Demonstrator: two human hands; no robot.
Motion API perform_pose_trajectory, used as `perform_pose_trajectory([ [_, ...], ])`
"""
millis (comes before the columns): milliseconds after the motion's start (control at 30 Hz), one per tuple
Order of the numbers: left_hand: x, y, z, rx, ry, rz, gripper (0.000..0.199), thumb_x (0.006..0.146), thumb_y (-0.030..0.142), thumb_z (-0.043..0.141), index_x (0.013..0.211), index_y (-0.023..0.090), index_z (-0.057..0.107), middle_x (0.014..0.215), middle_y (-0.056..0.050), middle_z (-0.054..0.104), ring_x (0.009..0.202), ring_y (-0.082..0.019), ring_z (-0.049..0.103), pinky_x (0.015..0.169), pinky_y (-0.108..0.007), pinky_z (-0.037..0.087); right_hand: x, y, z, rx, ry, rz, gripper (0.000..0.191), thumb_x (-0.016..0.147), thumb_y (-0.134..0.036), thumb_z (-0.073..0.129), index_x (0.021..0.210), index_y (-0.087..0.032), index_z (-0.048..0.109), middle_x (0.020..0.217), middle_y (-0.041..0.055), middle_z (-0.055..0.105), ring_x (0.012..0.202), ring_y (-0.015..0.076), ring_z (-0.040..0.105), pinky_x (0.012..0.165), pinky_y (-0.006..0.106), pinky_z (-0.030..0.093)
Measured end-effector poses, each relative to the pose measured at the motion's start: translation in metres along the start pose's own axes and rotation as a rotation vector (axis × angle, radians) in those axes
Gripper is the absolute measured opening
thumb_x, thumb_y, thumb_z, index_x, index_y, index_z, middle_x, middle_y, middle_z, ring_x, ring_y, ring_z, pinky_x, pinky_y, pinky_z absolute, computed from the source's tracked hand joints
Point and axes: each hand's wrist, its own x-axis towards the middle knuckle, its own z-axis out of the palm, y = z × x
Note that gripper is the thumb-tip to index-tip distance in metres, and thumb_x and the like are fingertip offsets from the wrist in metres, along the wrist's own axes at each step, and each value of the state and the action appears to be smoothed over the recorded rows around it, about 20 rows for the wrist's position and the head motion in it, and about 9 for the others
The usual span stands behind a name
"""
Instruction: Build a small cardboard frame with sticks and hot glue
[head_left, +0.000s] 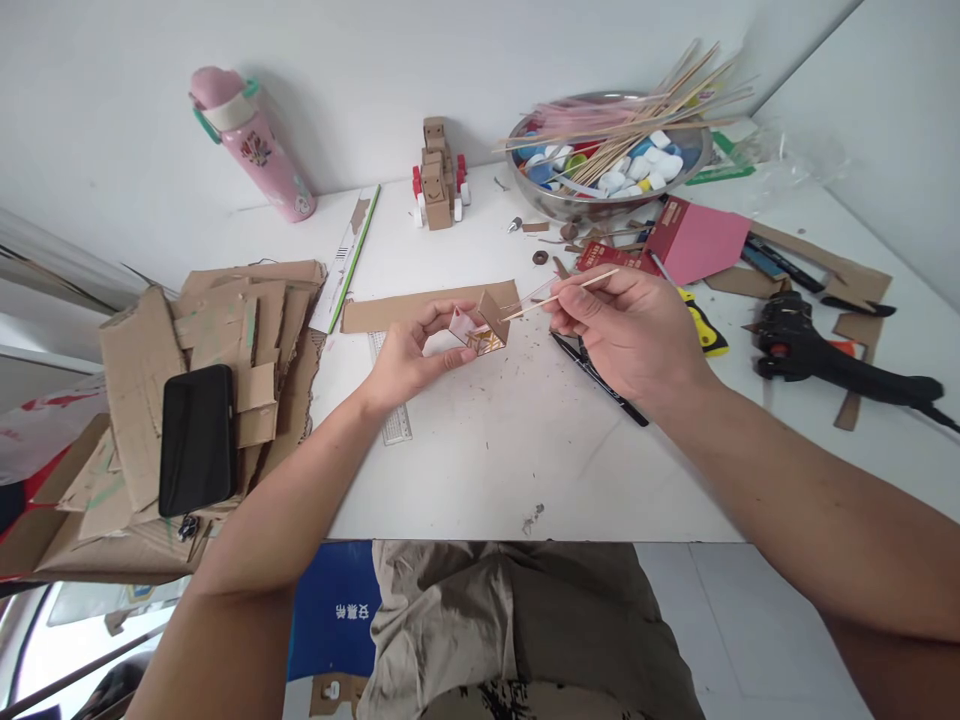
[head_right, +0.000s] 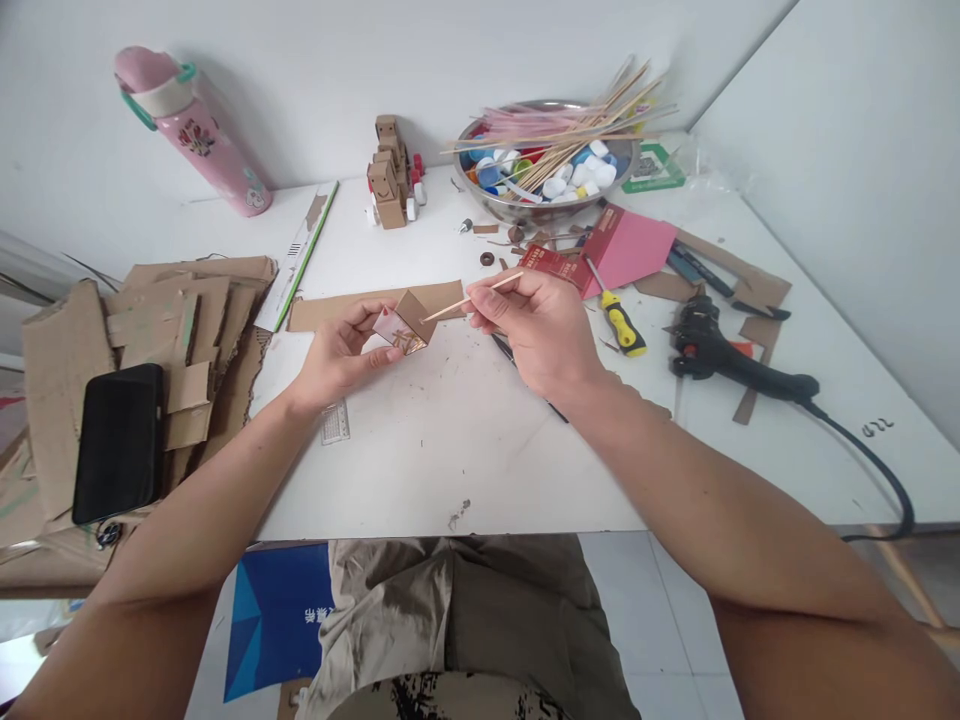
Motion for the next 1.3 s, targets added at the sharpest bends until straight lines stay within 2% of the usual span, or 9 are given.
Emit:
perform_pose_trajectory([
  [200, 0.000, 0.001, 0.000, 0.009, 0.016, 0.006, 0.068, 0.079, 0.068, 0.094, 0.126, 0.022, 0.079, 0.120, -0.011, 0.087, 0.120, -0.029, 0.082, 0.115, -0.046, 0.061, -0.001, -0.001, 0.001, -0.035, 0.016, -0.014, 0.039, 0.081, -0.056, 0.097, 0.081, -0.029, 0.070, 0.084, 0.0013, 0.076, 0.078, 0.0191, 0.072, 0.073, 0.040, 0.064],
  [567, -0.001, 0.003, 0.000, 0.047, 0.015, -0.003, 0.070, 0.079, 0.068, 0.094, 0.128, 0.022, 0.078, 0.123, -0.011, 0.087, 0.121, -0.030, 0.081, 0.119, -0.048, 0.059, -0.003, -0.001, 0.003, -0.005, 0.019, -0.012, 0.040, 0.080, -0.060, 0.098, 0.082, -0.029, 0.073, 0.083, 0.0003, 0.077, 0.079, 0.0188, 0.072, 0.074, 0.040, 0.064],
  [833, -0.002, 0.003, 0.001, 0.028, 0.003, -0.003, 0.068, 0.082, 0.063, 0.094, 0.131, 0.021, 0.077, 0.124, -0.013, 0.086, 0.127, -0.031, 0.079, 0.119, -0.049, 0.058, -0.003, -0.003, 0.001, -0.043, 0.003, -0.012, 0.036, 0.084, -0.057, 0.095, 0.081, -0.029, 0.074, 0.084, 0.0027, 0.074, 0.079, 0.0206, 0.072, 0.071, 0.040, 0.064],
  [1100, -0.007, 0.009, 0.004, 0.117, 0.036, 0.030, 0.049, 0.085, 0.045, 0.094, 0.125, 0.020, 0.079, 0.120, -0.011, 0.087, 0.122, -0.029, 0.080, 0.122, -0.050, 0.056, -0.011, -0.004, 0.005, -0.162, -0.081, -0.034, 0.022, 0.084, -0.044, 0.098, 0.079, -0.030, 0.081, 0.077, 0.0019, 0.076, 0.073, 0.0198, 0.069, 0.070, 0.039, 0.059],
  [1200, -0.008, 0.010, 0.005, 0.189, 0.051, 0.018, 0.047, 0.086, 0.040, 0.093, 0.127, 0.020, 0.078, 0.123, -0.011, 0.087, 0.121, -0.028, 0.080, 0.120, -0.048, 0.057, -0.010, -0.003, 0.005, -0.180, -0.112, 0.010, 0.018, 0.083, -0.038, 0.098, 0.088, -0.028, 0.084, 0.075, 0.0007, 0.074, 0.072, 0.0192, 0.068, 0.067, 0.036, 0.057],
  [1300, -0.007, 0.010, 0.004, 0.251, 0.054, 0.027, 0.050, 0.088, 0.037, 0.091, 0.132, 0.019, 0.076, 0.124, -0.012, 0.087, 0.121, -0.027, 0.081, 0.119, -0.046, 0.058, -0.006, -0.003, 0.001, -0.184, -0.091, 0.040, 0.023, 0.085, -0.040, 0.098, 0.098, -0.027, 0.083, 0.077, 0.0010, 0.075, 0.071, 0.0178, 0.068, 0.066, 0.034, 0.057],
])
